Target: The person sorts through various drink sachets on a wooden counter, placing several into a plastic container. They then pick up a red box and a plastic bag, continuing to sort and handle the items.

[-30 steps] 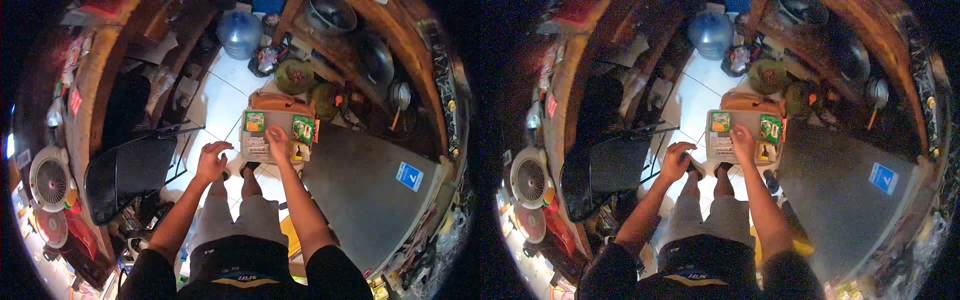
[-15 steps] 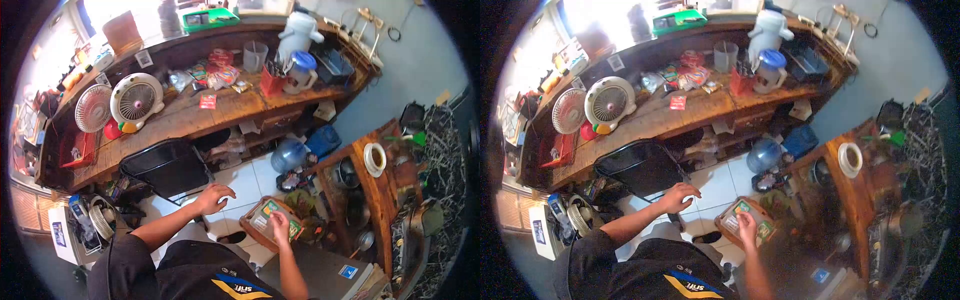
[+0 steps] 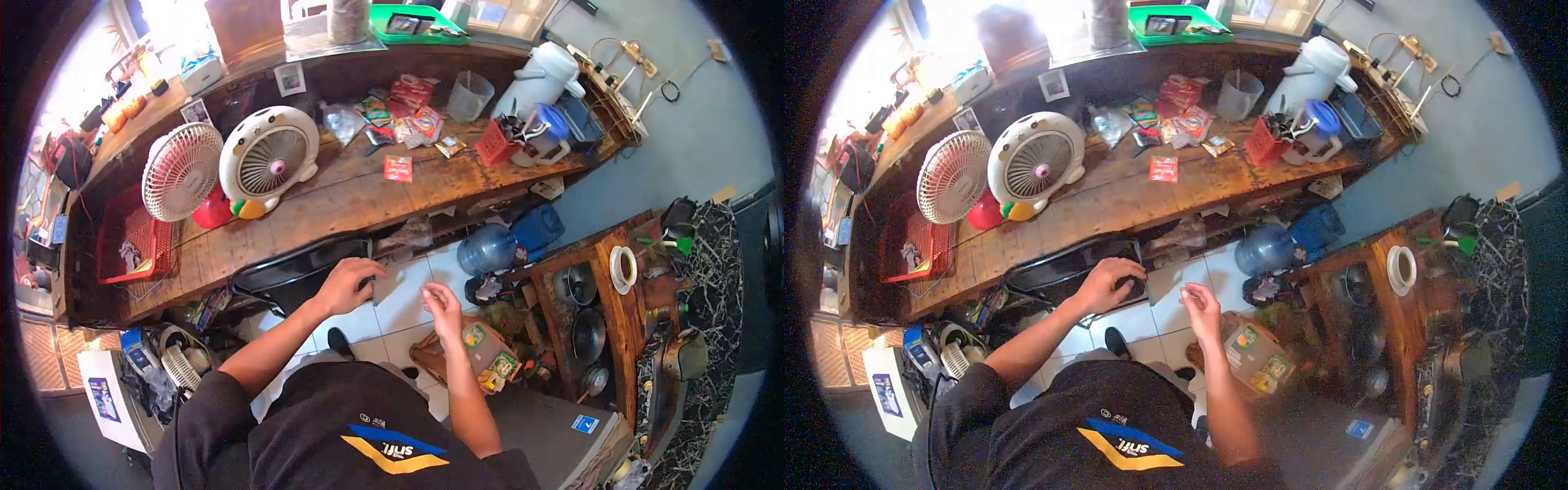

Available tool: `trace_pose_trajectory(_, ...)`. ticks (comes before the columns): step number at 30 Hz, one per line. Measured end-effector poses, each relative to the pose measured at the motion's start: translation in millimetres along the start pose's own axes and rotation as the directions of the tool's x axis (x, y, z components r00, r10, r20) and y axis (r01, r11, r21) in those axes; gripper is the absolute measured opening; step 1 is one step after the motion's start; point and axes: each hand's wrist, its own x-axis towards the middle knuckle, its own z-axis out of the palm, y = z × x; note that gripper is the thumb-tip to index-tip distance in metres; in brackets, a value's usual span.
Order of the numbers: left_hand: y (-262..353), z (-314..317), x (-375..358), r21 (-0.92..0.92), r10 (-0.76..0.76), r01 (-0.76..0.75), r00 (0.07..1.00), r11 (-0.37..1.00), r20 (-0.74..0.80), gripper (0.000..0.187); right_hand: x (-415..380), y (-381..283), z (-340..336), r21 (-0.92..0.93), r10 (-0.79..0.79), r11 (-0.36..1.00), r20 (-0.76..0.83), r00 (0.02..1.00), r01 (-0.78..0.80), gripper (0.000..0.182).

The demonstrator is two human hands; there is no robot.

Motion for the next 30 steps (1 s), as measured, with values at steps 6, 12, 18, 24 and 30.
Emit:
trace_pose_trajectory(6,-25,-40,11,0.040,-0.069,0.067,0.997,0.997,0.048,0.027,28,-13,51,-0.035,-0.033,0.999,0.094,0.995,0.036,0.030)
trace_pose_trajectory(12,-45,-47,45,-0.200,-0.305,0.288,0.951,0.936,-0.056,0.024,48,-23,48,-0.054,-0.043,0.997,0.104,0.994,0.049,0.029)
trace_pose_trajectory(18,-78,-46,108,-0.155,-0.416,0.388,0.873,0.909,-0.254,0.029,101,-31,37,-0.035,-0.009,0.999,0.112,0.994,0.013,0.028)
trace_pose_trajectory(24,-143,-34,223,-0.184,-0.469,0.434,0.767,0.882,-0.437,0.036,180,-58,20,-0.051,-0.006,0.999,0.261,0.965,0.020,0.028)
trace_pose_trajectory(30,-192,-36,303,0.109,-0.505,0.719,0.580,0.687,-0.638,0.050,253,-82,-37,-0.120,-0.063,0.987,0.336,0.940,0.109,0.029)
